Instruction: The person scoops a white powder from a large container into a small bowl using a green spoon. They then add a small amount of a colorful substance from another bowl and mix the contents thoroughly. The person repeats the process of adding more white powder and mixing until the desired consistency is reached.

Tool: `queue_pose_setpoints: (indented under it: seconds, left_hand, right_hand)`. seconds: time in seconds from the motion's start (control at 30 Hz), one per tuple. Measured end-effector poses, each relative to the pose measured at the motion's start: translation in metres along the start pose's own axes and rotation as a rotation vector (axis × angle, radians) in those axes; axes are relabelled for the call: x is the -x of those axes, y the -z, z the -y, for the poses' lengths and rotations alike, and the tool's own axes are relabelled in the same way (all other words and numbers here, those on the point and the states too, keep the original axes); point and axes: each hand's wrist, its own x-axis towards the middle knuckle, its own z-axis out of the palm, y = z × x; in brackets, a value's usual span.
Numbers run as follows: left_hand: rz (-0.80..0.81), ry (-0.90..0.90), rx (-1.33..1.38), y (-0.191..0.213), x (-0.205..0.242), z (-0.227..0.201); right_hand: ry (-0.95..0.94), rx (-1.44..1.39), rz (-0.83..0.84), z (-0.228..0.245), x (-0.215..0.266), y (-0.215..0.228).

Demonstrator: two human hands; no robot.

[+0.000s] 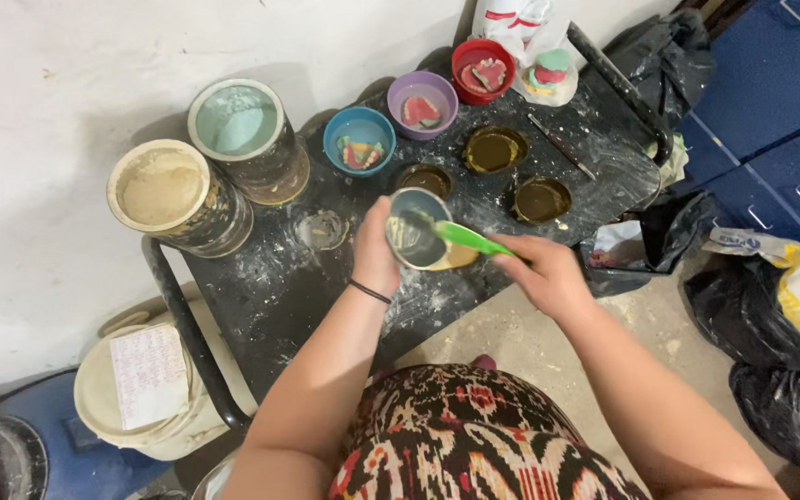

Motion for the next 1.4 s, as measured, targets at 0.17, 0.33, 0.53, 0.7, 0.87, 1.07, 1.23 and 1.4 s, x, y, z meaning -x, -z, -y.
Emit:
queue_pose_setpoints:
  seconds: [0.17, 0.33, 0.53, 0.7, 0.87, 1.07, 1.23, 1.4]
  left_hand:
    - [0.053, -0.029, -0.024, -0.019, 0.023, -0.007]
    - [0.032, -0.218, -0.245, -0.019, 0.034, -0.021]
    - [0.264, -0.632, -0.744, -0.012, 0.017, -0.016]
    - [0.314, -0.839, -0.399, -0.013, 0.002, -0.016]
    - [0.408, -0.929, -0.306, -0.022, 0.015, -0.026]
    - [0.207, -0.864, -0.395, -0.018, 0.016, -0.041]
    - [-0.069, -0.485, -0.324, 0.000, 0.035, -0.060]
    - [-0.107, -0.373, -0.075, 0.020, 0.026, -0.056]
  right_hand:
    - [-0.561, -0.513, 0.119, 0.002, -0.003, -0.021]
    - [-0.557, -0.113, 0.179, 0.001, 0.001, 0.009]
    - [0.397, 0.947, -0.245, -0.003, -0.014, -0.015]
    - [-0.320, 0.248, 0.258, 0.071, 0.023, -0.061]
    - [-0.482, -0.660, 0.300, 0.053, 0.034, -0.074]
    - [-0.526, -0.692, 0.291, 0.084, 0.002, -0.017]
    - [-0.281, -0.095, 0.027, 0.005, -0.006, -0.008]
    - [0.169, 0.651, -0.063, -0.065, 0.000, -0.038]
